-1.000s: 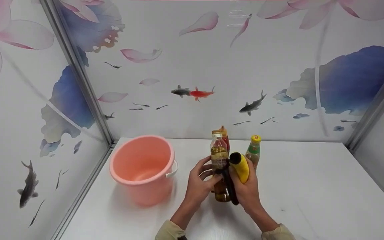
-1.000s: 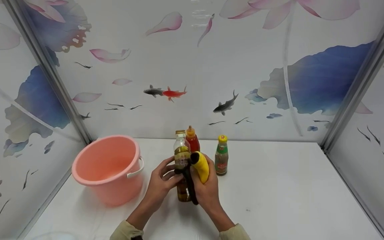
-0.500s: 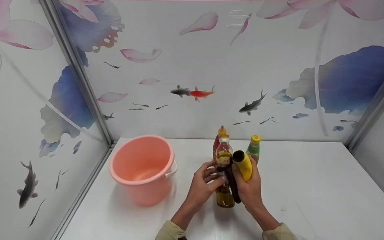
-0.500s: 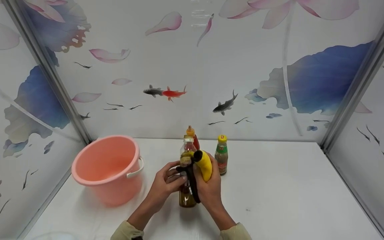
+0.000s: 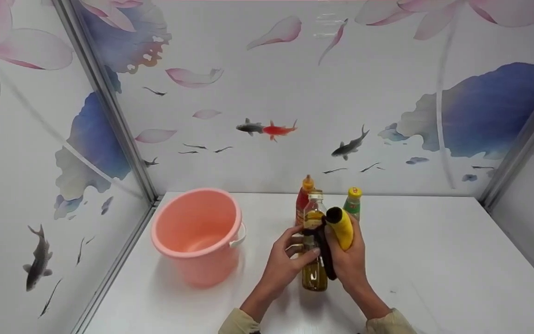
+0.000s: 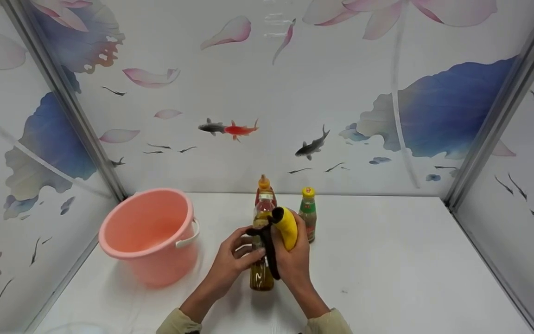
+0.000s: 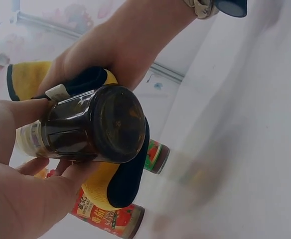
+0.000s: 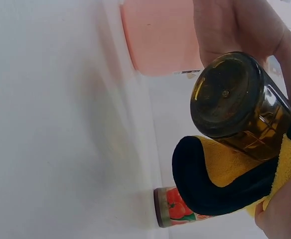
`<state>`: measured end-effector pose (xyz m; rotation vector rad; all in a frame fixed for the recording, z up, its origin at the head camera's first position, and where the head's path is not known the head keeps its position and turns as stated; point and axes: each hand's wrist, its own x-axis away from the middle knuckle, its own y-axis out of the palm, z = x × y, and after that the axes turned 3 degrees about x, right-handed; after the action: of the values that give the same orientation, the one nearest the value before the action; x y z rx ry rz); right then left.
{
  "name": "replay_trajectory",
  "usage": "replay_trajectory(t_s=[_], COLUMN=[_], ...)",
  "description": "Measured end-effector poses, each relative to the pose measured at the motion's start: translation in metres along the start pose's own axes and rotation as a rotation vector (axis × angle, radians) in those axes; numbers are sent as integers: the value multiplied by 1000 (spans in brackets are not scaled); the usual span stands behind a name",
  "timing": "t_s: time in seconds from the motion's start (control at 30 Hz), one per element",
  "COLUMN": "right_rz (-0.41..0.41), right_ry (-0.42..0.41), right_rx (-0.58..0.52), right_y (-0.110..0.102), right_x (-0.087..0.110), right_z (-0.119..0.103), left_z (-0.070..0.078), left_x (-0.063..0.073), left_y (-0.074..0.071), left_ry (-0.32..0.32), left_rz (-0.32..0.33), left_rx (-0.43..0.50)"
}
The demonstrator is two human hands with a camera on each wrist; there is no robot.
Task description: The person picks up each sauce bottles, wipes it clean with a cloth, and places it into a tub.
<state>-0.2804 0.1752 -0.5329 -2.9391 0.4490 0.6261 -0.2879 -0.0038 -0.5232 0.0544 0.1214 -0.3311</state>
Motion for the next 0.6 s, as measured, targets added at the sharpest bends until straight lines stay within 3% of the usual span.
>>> replay_trajectory(t_s=[0.33,0.6], right_rz=[-13,-35], right_ry=[21,37], right_rx=[22,15], right_y=[3,9], right_x=[4,9], right_z=[3,3], left_z=[1,5], left_x=[0,-3], left_y=[-4,-7], left_ry=[-6,21], left_rz=[16,71], left_rx=[46,114])
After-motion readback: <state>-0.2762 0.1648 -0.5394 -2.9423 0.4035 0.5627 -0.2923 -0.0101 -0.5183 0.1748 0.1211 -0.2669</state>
